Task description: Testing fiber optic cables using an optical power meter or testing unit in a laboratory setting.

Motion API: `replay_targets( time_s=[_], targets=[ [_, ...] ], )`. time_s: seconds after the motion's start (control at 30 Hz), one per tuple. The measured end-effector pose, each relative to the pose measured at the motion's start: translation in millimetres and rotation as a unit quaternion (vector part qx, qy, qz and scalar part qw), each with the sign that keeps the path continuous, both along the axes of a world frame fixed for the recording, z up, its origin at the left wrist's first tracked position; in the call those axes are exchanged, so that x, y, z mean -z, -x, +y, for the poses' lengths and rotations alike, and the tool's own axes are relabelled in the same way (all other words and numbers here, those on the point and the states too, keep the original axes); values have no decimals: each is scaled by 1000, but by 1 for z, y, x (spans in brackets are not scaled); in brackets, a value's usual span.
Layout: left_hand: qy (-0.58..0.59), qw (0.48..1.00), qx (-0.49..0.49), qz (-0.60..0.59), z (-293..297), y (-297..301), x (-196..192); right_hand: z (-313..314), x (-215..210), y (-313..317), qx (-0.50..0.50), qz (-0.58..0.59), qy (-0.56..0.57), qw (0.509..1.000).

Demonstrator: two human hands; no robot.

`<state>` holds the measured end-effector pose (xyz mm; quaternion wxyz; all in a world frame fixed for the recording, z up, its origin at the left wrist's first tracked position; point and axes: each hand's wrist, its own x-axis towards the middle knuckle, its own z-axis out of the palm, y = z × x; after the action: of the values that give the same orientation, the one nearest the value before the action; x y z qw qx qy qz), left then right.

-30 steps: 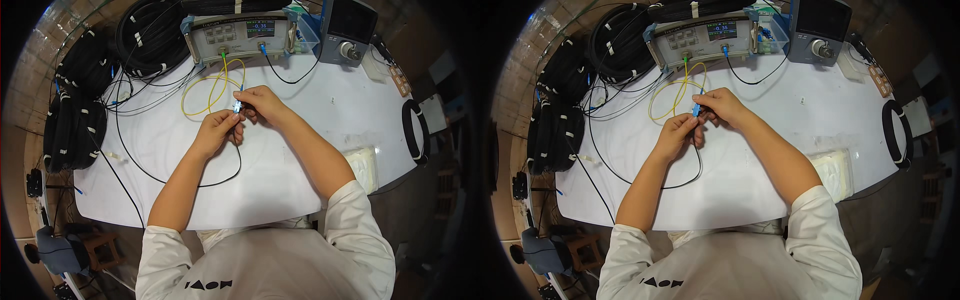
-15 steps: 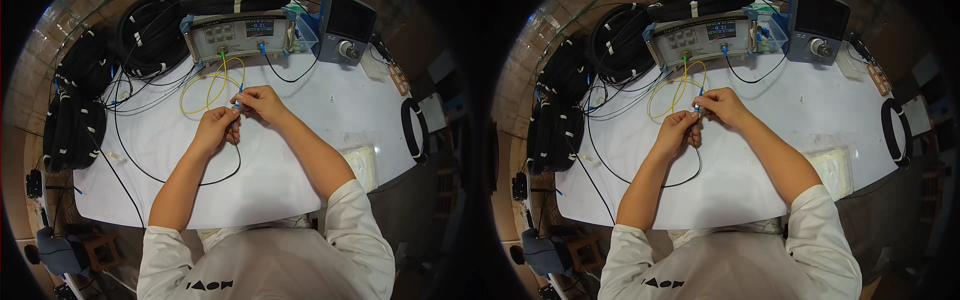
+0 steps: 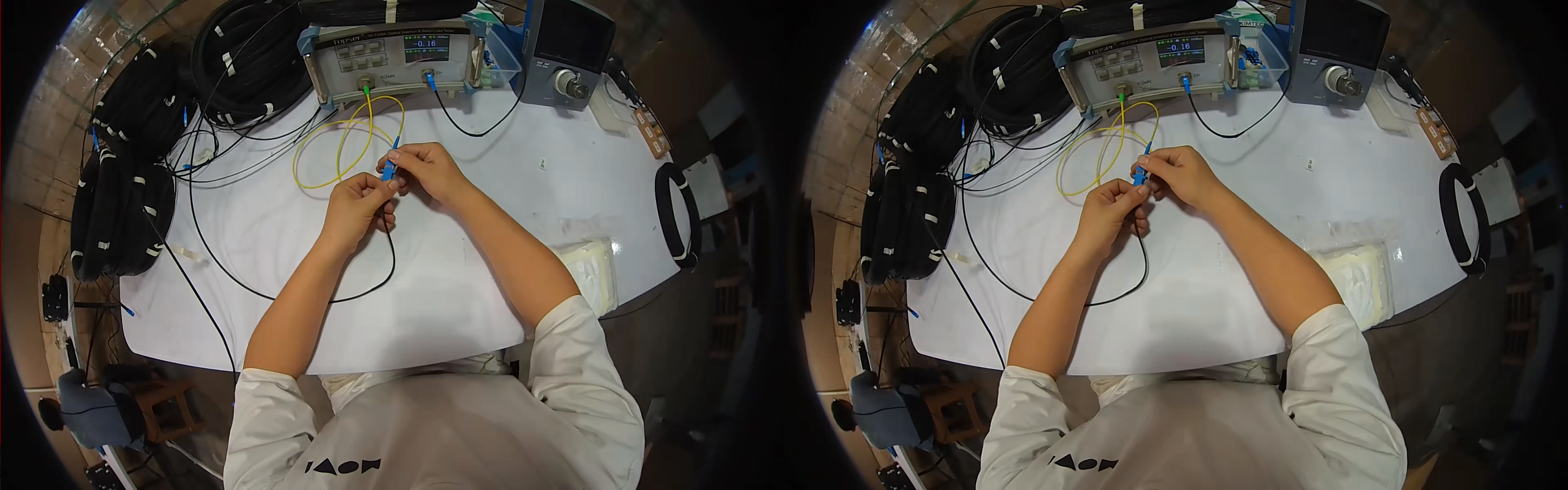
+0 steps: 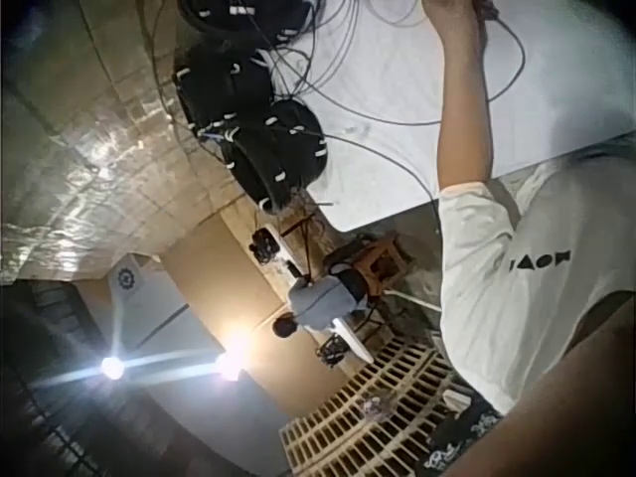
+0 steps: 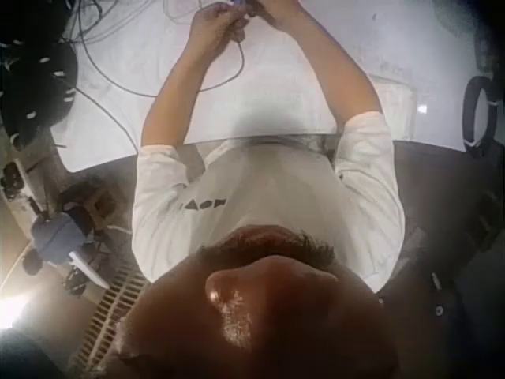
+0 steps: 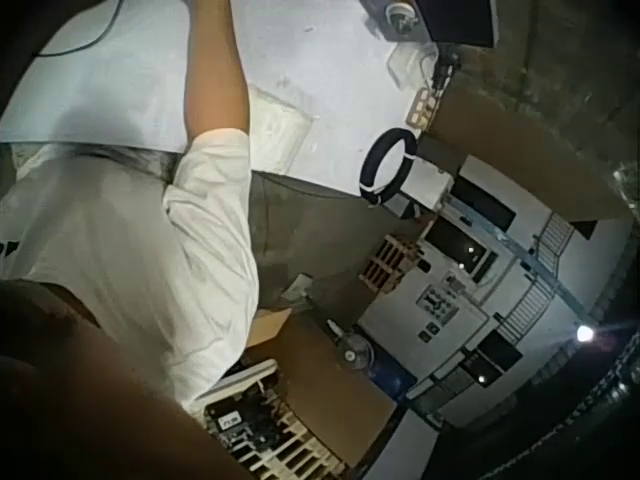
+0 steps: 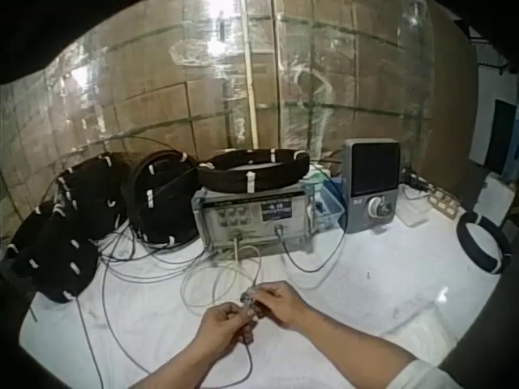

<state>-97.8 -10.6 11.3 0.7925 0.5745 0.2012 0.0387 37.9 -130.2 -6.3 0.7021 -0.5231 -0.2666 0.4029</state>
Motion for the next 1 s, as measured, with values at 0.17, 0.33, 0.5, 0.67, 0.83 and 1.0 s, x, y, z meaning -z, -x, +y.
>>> replay_targets(
  time_s=[0.17,0.33,0.5,0.67,0.83,1.0],
  targets=[
    [-36,999,-9,-1,-5,0,0,2,2,-4,9,-5,12,1000],
    [-58,998,-18,-8,-7,-1,1,2,-2,-3,11,-1,11,1000],
    [-74,997,-8,-6,-7,-1,0,-1,-5,-4,9,-19,25,999],
    [-77,997,-26,0,-10,0,0,-1,-3,-5,5,-3,24,1000],
    [-101,995,-23,-5,-10,1,1,0,-6,-6,4,0,38,999],
    [-113,993,-39,1,-14,2,-2,-1,-7,-6,-6,-1,34,999]
  ],
)
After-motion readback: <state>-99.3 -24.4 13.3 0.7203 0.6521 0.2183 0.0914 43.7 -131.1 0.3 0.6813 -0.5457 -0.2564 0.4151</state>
